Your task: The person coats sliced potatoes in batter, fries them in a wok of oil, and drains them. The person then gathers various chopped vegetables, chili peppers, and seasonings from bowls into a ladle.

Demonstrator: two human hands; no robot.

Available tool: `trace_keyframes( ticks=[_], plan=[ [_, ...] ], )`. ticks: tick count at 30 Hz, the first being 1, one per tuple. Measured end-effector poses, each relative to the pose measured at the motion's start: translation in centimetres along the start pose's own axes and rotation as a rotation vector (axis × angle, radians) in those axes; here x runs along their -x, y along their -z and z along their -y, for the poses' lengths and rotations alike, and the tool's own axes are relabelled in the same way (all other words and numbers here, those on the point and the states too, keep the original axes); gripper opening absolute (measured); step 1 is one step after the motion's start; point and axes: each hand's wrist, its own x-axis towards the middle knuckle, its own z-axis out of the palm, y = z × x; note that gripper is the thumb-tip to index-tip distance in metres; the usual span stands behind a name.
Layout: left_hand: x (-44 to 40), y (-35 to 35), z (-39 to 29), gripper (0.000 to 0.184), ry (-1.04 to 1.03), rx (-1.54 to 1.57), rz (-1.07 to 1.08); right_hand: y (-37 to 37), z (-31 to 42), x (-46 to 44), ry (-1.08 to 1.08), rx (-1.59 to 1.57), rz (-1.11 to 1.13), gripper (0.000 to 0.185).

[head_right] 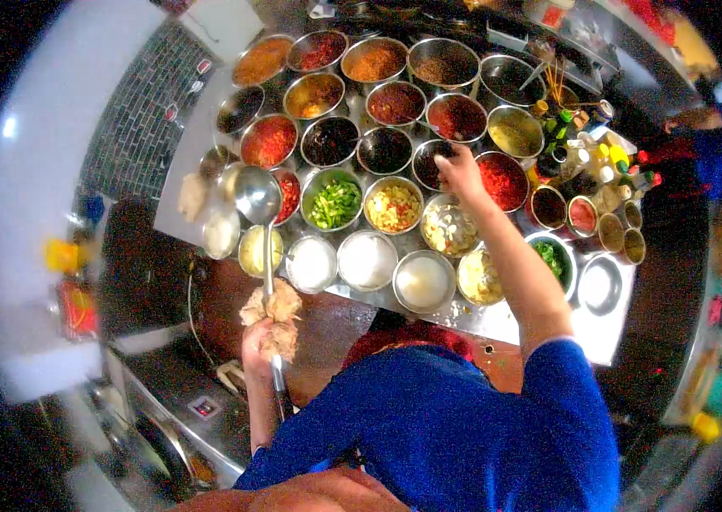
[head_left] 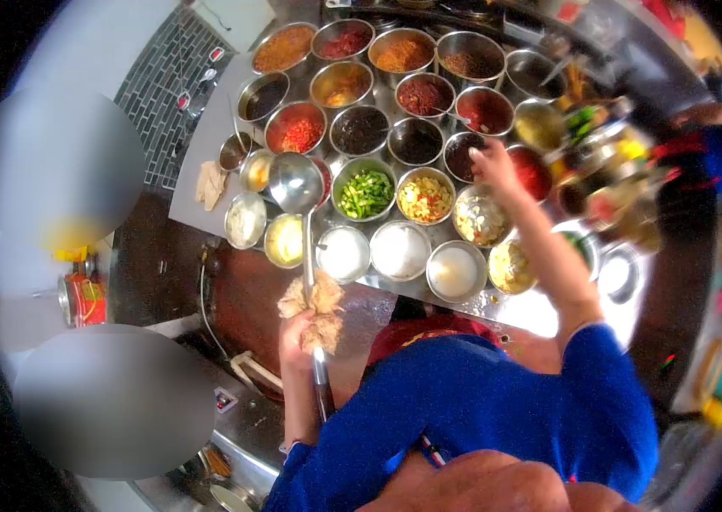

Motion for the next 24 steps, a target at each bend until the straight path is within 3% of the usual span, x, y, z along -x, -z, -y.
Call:
trace_keyframes(
  ticks=[5, 7, 9, 11, 13, 15, 17, 20, 24],
  plan=[
    [-2.8, -1.3, -3.0, 0.054, 0.160, -0.261, -0.052, -4.4, -3.5, -12.7, -0.047, -0.673, 0.102, 0.045],
    [-3.9, -1.6, -3.3, 0.057, 0.157, -0.345, -0.054, -6.8, -2.9, -14.1, -0.011, -0.669, -0.016, 0.036],
    [-5.2, -2.4, -3.5, 0.059, 0.173, -0.375, 0.015, -8.7, -1.2, -13.0, 0.067, -0.460, -0.217, 0.028],
    [-6.4, -2.9, -3.7, 0.060, 0.173, -0.401, 0.073, -8.4, 0.4, -10.4, 0.241, -0.004, -0.308, 0.026],
    [-8.4, -1.7, -3.3, 0.059, 0.254, -0.438, 0.149, -6.4, 3.6, -5.1, 0.277, -0.070, -0.340, 0.025],
    [-9.5, -4.1, -2.9, 0.059, 0.296, -0.418, 0.192, -2.2, 2.7, -1.7, 0.495, 0.042, -0.434, 0.024],
    [-10.5, -5.9, -2.6, 0.059, 0.380, -0.446, 0.238, 2.4, 6.8, 6.3, 0.305, -0.098, -0.445, 0.023],
    [-12.4, -7.4, -0.6, 0.059, 0.486, -0.520, 0.255, 9.8, 5.2, 12.8, 0.295, -0.028, -0.637, 0.022],
    [-13.6, -11.9, 1.9, 0.051, 0.560, -0.604, 0.267, 16.6, 2.9, 17.1, 0.314, -0.131, -0.656, 0.021]
  ],
)
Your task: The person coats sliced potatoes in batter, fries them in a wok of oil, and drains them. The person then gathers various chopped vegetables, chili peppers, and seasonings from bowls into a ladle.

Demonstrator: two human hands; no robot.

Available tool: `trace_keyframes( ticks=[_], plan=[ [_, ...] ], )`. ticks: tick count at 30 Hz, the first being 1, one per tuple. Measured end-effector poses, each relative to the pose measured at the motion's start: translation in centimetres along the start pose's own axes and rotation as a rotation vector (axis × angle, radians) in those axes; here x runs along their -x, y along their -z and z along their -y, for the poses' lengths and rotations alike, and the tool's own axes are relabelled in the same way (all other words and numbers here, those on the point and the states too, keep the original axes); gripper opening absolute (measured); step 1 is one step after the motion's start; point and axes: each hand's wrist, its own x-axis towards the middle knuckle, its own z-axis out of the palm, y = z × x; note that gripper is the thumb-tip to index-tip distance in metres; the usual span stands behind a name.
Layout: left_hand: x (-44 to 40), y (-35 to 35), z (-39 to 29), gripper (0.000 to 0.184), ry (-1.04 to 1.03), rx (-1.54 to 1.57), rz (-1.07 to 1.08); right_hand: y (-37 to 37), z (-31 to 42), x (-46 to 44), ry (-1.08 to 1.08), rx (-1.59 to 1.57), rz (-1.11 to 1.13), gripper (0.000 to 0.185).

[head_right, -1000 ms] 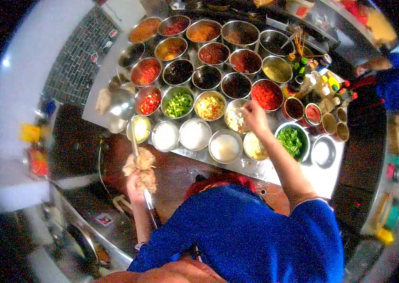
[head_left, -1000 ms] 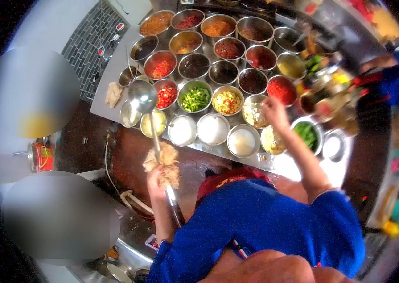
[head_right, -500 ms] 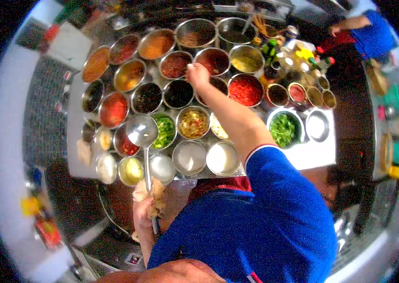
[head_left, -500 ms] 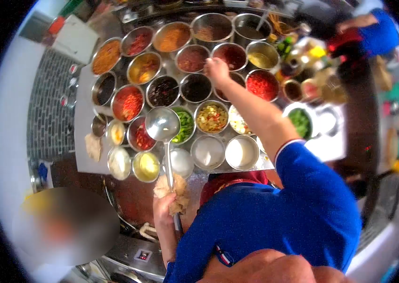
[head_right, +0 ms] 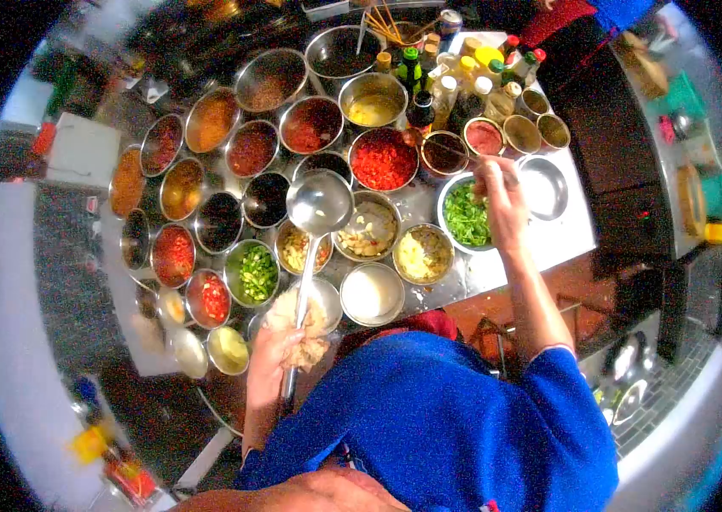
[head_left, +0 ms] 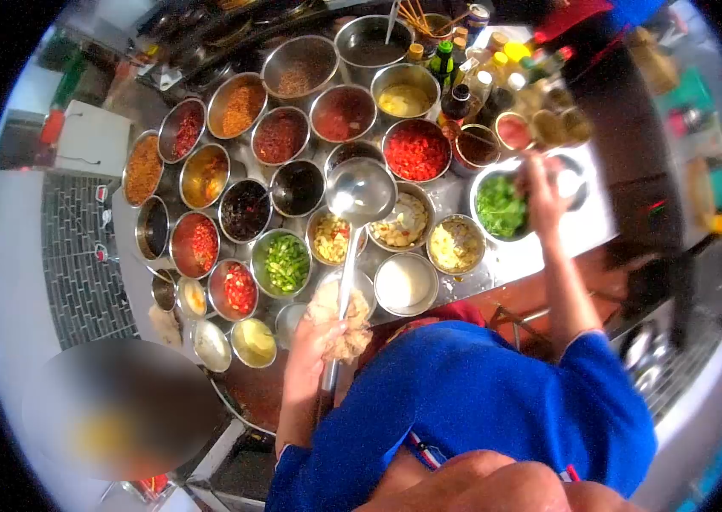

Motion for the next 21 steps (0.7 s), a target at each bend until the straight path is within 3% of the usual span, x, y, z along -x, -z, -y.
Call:
trace_keyframes(
  ticks=[5, 8, 13, 15, 16, 17, 19, 21],
  plan=[
    [2.0, -4.7, -1.1, 0.050, -0.069, 0.102, -0.130, -2.9, 0.9, -1.5, 0.050, -0.128, 0.006, 0.021],
    [2.2, -5.6, -0.4, 0.053, -0.200, 0.063, -0.139, -9.5, 0.0, -4.4, -0.047, -0.159, 0.134, 0.026],
    [3.7, -2.6, 1.8, 0.056, -0.225, 0.070, -0.215, -21.1, -3.6, -7.8, -0.092, -0.156, 0.480, 0.037],
    [3.9, -2.2, 2.5, 0.056, -0.226, 0.141, -0.253, -24.4, -6.7, -7.7, -0.169, -0.197, 0.515, 0.043],
    [4.4, -3.0, 2.3, 0.061, -0.254, 0.082, -0.250, -24.3, -7.6, -7.4, -0.126, -0.008, 0.551, 0.054],
    [4.5, -3.1, 2.5, 0.061, -0.258, 0.094, -0.254, -24.5, -10.6, -7.0, 0.045, 0.082, 0.470, 0.048],
    [4.3, -3.2, 3.2, 0.061, -0.265, 0.137, -0.256, -18.5, -6.3, -4.4, -0.080, -0.052, 0.616, 0.043],
    [4.3, -5.0, 2.8, 0.058, -0.256, 0.164, -0.322, -12.7, -8.3, -1.4, -0.059, 0.064, 0.578, 0.036]
  ],
)
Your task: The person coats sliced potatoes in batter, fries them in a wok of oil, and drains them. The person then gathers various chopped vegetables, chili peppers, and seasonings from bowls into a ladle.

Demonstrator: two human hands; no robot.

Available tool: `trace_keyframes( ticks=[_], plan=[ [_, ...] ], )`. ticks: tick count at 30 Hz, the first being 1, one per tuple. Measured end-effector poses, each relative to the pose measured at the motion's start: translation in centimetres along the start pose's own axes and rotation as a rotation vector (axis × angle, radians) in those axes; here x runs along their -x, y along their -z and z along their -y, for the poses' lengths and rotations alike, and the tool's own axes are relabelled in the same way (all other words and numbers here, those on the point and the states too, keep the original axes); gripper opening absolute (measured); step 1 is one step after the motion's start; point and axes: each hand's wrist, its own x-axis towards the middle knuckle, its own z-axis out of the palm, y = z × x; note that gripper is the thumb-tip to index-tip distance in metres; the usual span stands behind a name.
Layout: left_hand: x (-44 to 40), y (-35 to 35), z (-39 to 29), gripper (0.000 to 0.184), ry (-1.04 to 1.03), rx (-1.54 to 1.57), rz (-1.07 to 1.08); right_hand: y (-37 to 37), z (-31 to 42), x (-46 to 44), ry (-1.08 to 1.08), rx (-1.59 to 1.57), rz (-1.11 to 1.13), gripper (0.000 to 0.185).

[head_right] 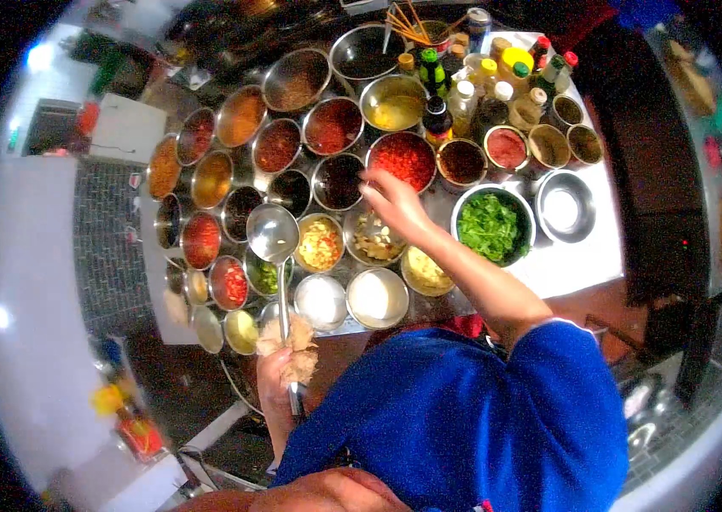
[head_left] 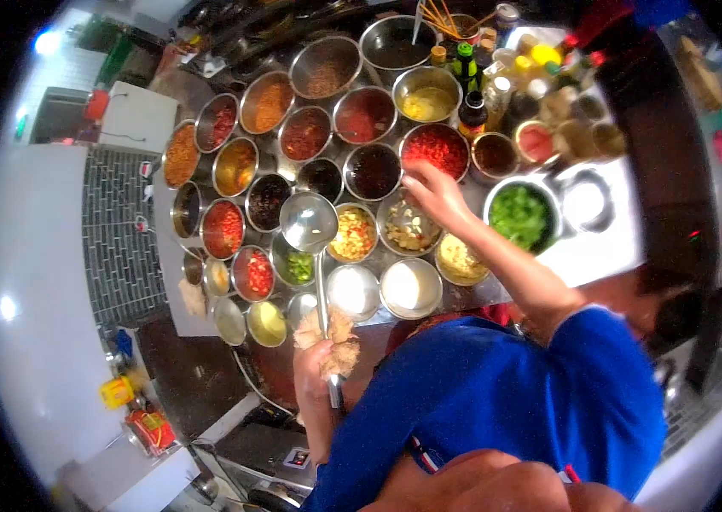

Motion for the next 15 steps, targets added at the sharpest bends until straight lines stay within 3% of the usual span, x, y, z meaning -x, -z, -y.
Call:
trace_keyframes(
  ticks=[2, 3, 5, 6, 8, 10, 13, 14, 15],
  plan=[
    [0.5, -1.6, -0.6, 0.056, 0.005, -0.030, 0.035, 4.3, -1.0, 5.8, -0.104, 0.021, -0.168, 0.034],
    [0.4, -1.7, -0.3, 0.055, 0.032, -0.020, 0.050, 6.9, -1.4, 7.9, -0.093, 0.333, -0.338, 0.034],
    [0.0, -1.9, -0.1, 0.051, 0.082, -0.016, 0.077, 12.4, -3.0, 10.3, -0.387, 0.093, -0.562, 0.041],
    [-0.5, -1.4, 0.2, 0.050, 0.139, -0.060, 0.103, 15.0, -4.7, 10.9, -0.336, 0.179, -0.621, 0.047],
    [-2.4, 0.1, 1.2, 0.047, 0.252, -0.156, 0.158, 18.2, -5.0, 10.3, -0.283, 0.077, -0.604, 0.061],
    [-3.0, -1.4, 1.2, 0.045, 0.289, -0.122, 0.204, 17.9, -2.5, 7.9, -0.089, 0.061, -0.550, 0.050],
    [-3.7, -5.3, 0.7, 0.050, 0.317, -0.090, 0.241, 16.7, 2.3, 4.8, -0.327, 0.201, -0.408, 0.027],
    [-4.0, -5.9, 0.6, 0.053, 0.328, -0.107, 0.270, 16.7, 0.9, 4.2, -0.274, 0.268, -0.383, 0.028],
    [-4.7, -7.0, 0.6, 0.057, 0.339, -0.122, 0.298, 16.9, -1.4, 3.9, -0.068, 0.521, -0.356, 0.027]
  ],
)
